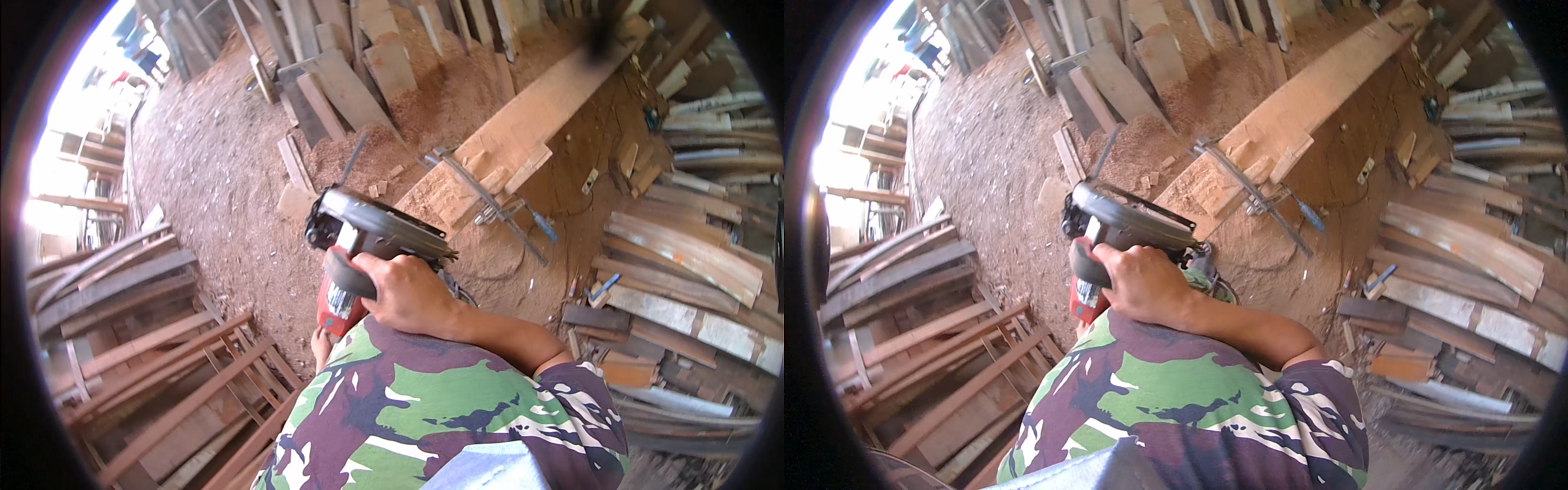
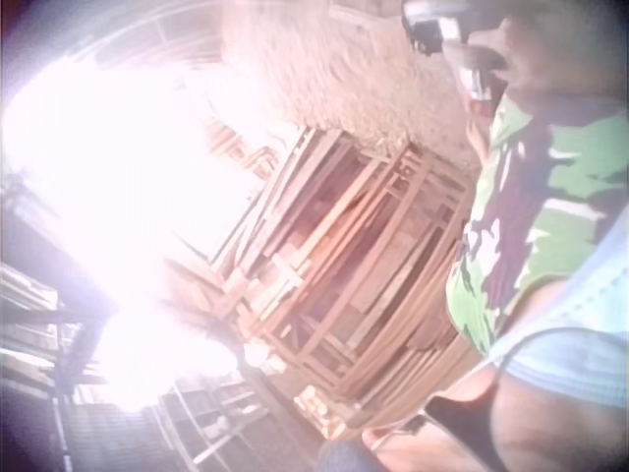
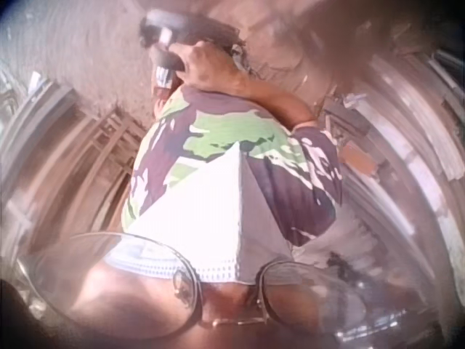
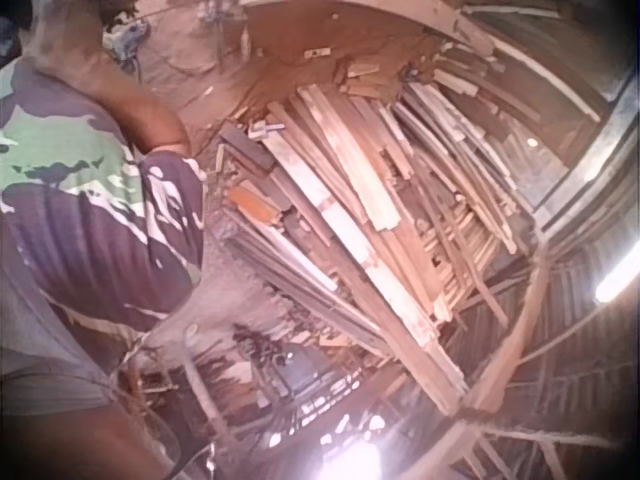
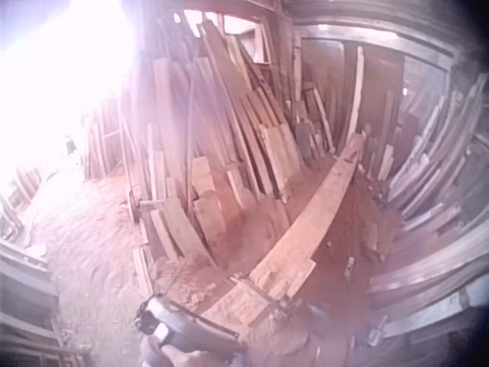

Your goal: The person cuts a piece of wood using a circular saw, after first securing it to a larger timber with a clamp.

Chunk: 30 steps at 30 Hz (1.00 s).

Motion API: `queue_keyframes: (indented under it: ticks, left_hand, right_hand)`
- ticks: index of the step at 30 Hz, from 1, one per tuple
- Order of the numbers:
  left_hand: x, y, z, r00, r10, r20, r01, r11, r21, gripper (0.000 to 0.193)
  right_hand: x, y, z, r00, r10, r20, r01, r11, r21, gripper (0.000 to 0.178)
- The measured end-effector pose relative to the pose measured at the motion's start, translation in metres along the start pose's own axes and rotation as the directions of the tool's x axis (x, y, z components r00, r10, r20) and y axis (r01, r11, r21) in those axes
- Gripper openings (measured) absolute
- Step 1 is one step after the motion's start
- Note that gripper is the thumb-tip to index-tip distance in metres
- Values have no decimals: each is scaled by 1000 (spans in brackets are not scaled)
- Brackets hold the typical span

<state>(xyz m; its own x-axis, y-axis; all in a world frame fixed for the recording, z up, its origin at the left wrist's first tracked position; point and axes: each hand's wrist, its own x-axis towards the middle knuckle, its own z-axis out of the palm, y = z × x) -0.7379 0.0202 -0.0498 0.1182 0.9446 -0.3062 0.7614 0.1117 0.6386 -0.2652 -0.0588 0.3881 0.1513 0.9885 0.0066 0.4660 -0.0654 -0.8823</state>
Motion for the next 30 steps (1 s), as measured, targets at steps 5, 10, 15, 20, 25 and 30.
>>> queue_keyframes:
  ticks: [5, 10, 15, 20, 25, 30]
  left_hand:
    - [158, 210, 1, 915, 192, 355, -22, 902, -431, 49]
    - [176, 504, 47, 635, 473, 612, -106, 837, -537, 57]
    - [176, 620, 126, 302, 547, 781, -237, 837, -494, 58]
    - [182, 679, 188, -72, 511, 857, -298, 809, -507, 60]
    - [196, 726, 239, -356, 355, 865, -449, 746, -491, 73]
    - [203, 745, 275, -459, 322, 828, -555, 624, -550, 72]
  right_hand:
    - [9, 10, -22, 941, 197, -274, -192, 980, 47, 38]
    - [7, 23, -25, 708, 415, -572, -358, 908, 216, 36]
    - [23, 35, -30, 448, 506, -737, -425, 846, 323, 35]
    - [59, 40, -43, 146, 615, -775, -490, 725, 484, 27]
    - [98, 54, -50, -176, 684, -708, -471, 573, 670, 22]
    - [129, 62, -61, -297, 636, -712, -458, 559, 691, 23]
